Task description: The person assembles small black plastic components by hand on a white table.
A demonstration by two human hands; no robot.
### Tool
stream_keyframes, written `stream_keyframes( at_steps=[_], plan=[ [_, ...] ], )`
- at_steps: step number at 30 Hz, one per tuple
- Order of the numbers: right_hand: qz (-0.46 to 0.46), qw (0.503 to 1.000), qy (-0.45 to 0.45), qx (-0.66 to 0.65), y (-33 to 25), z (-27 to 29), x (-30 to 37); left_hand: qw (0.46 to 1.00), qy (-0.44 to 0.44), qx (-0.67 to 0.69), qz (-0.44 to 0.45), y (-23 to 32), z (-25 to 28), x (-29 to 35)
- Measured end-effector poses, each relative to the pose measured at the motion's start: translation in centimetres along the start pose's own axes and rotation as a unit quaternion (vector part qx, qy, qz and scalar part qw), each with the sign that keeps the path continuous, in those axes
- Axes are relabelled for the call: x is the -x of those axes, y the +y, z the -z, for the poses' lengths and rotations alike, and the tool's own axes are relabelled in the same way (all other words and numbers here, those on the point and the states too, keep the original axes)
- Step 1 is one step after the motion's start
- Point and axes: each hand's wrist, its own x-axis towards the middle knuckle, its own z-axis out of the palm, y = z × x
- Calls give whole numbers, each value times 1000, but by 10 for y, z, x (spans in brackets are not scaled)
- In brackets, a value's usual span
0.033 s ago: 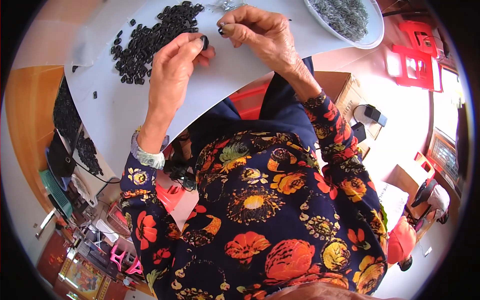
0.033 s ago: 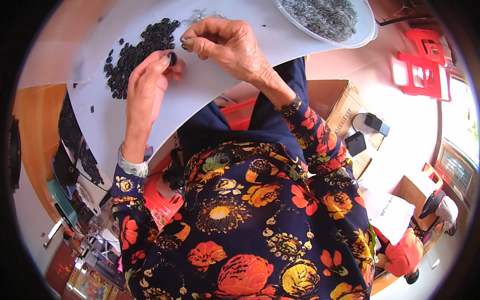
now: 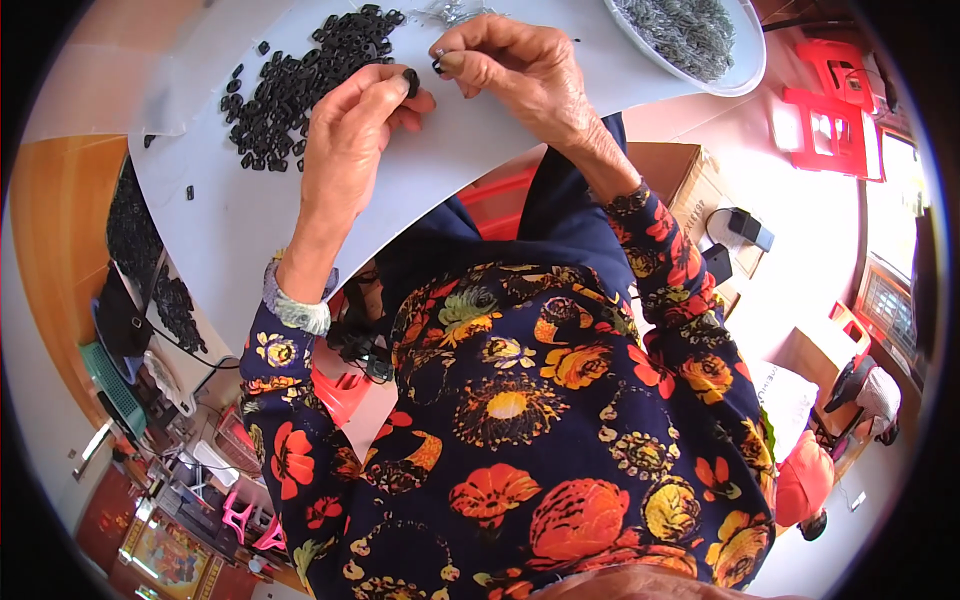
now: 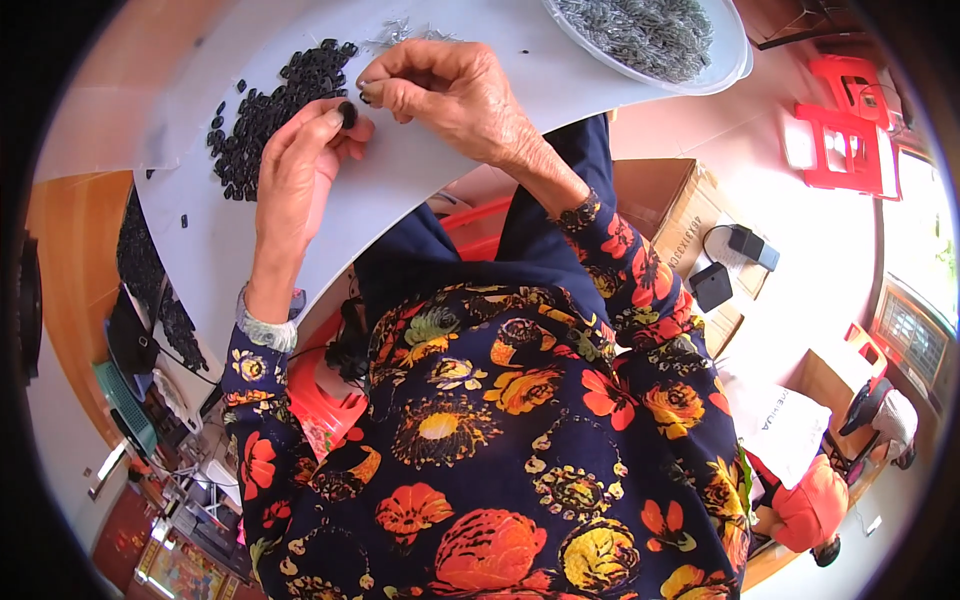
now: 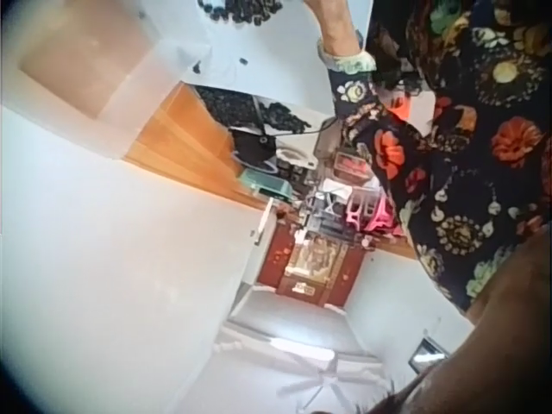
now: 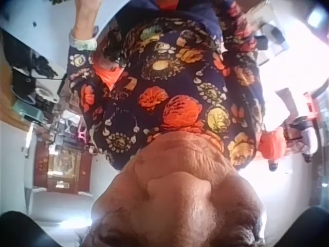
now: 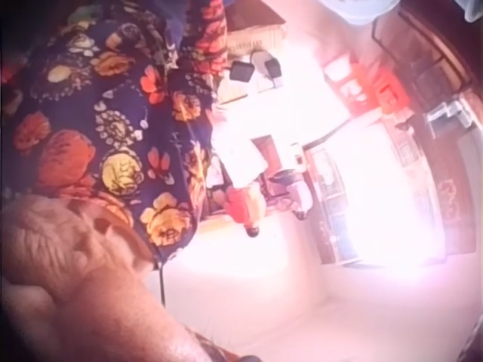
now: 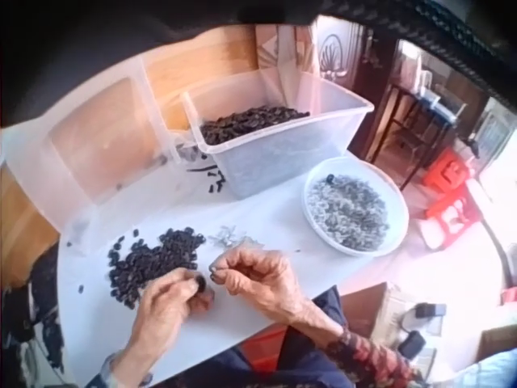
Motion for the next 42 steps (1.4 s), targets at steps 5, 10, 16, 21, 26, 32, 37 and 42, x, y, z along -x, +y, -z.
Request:
stream_keyframes(
  at_steps=[5,10,16,21,26,32,37,42],
  plan=[
    [-25,1000,-14,-10,-4,0,-1,998,-41,-25,-36,-2,-10,-13],
    [-9,1000,16,-25,7,3,-2,998,-25,1,-66,3,-5,-24],
    [-35,999,20,20,3,2,0,999,-24,-21,-35,8,5,-27],
    [-1,999,30,-22,8,-1,-2,995,-37,-81,-45,13,-2,-27],
    [-8,1000,23,-19,6,0,-1,976,-49,-198,-81,24,-5,-29],
    [-3,1000,30,6,5,1,-1,936,-49,-320,-137,31,-8,-31],
    [3,999,40,23,4,2,-2,922,-59,-359,-133,35,-10,-35],
    [4,999,46,-8,4,2,-2,914,-67,-369,-154,38,-11,-38]
  ],
)
